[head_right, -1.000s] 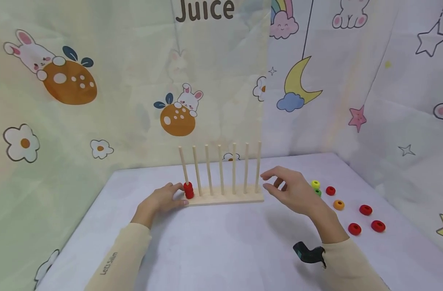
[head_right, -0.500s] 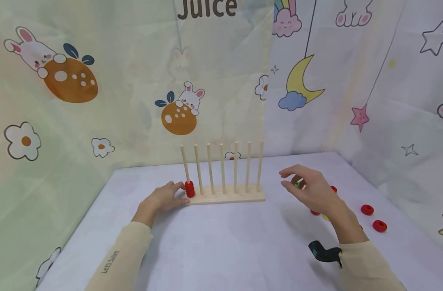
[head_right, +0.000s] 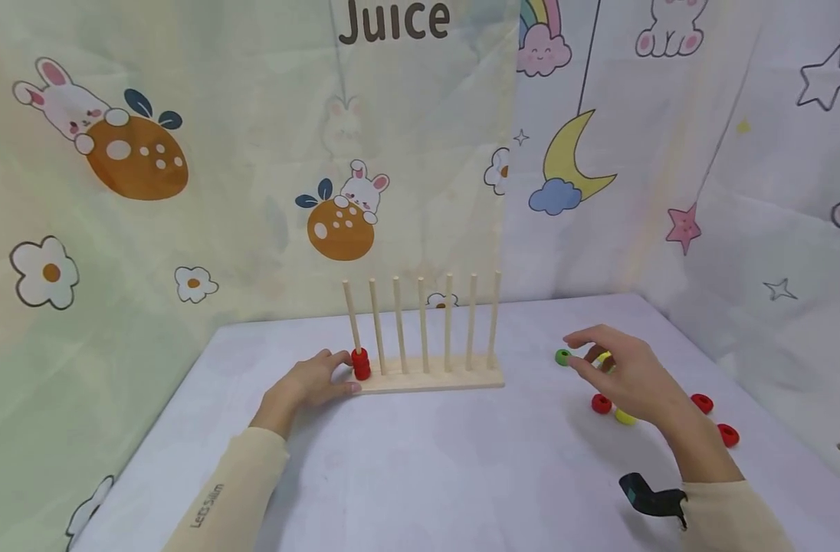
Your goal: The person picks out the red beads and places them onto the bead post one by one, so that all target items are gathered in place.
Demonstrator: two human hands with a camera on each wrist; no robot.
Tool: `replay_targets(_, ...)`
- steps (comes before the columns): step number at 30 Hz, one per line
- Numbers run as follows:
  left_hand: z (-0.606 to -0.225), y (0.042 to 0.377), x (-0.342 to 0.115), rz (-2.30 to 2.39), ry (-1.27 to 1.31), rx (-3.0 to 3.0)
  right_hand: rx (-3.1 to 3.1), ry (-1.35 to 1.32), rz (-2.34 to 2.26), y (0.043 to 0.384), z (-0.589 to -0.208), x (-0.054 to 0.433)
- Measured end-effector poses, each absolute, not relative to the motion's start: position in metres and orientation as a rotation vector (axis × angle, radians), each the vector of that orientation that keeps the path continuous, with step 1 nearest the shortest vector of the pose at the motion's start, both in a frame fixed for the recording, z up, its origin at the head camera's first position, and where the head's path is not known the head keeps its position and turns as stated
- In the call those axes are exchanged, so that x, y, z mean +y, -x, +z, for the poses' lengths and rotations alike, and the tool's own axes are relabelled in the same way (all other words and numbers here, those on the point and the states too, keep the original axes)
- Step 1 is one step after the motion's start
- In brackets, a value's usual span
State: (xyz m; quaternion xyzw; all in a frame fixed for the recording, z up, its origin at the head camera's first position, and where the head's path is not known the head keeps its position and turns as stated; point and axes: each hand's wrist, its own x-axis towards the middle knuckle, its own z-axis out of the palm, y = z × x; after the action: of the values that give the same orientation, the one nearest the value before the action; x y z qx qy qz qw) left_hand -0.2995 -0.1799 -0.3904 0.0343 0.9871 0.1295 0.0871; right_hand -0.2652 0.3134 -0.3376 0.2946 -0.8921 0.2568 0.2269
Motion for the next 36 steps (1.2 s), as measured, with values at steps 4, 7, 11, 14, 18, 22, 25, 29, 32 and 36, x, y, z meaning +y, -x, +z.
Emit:
replay_targets(4, -0.392, 0.299, -0.177, 0.381, -0.132, 2.947, -2.499, -0.758, 0.712, 0.265, -0.344, 0.322)
replay_targets(7, -0.392, 0.299, -0.176, 0.383, -0.139, 2.948, -2.505, -0.741, 0.706, 0.266, -0.347, 0.326)
replay_targets(11, -0.392, 0.299, -0.175, 0.386, -0.128, 2.943, -2.498, -0.749, 0.692, 0.269, -0.352, 0.33)
replay_targets(14, -0.389, 0.3, -0.176, 0.377, -0.128, 2.943, -2.508, -0.742, 0.677, 0.272, -0.356, 0.334)
replay_targets(18, -0.387, 0.301, -0.177, 0.366, -0.123, 2.939, -2.576, -0.688, 0.655, 0.276, -0.36, 0.341)
replay_targets(22, -0.387, 0.301, -0.178, 0.368, -0.101, 2.93, -2.728, -0.606, 0.673, 0.277, -0.365, 0.346)
replay_targets(25, -0.387, 0.3, -0.179, 0.367, -0.097, 2.928, -2.819, -0.56, 0.68, 0.277, -0.369, 0.347)
replay_targets(29, -0.387, 0.299, -0.18, 0.362, -0.098, 2.928, -2.893, -0.539, 0.676, 0.278, -0.375, 0.346)
replay_targets(32, -0.386, 0.298, -0.18, 0.36, -0.099, 2.925, -2.949, -0.526, 0.7, 0.278, -0.378, 0.345)
replay_targets(36, -0.384, 0.296, -0.179, 0.367, -0.116, 2.926, -3.024, -0.48, 0.739, 0.278, -0.379, 0.346)
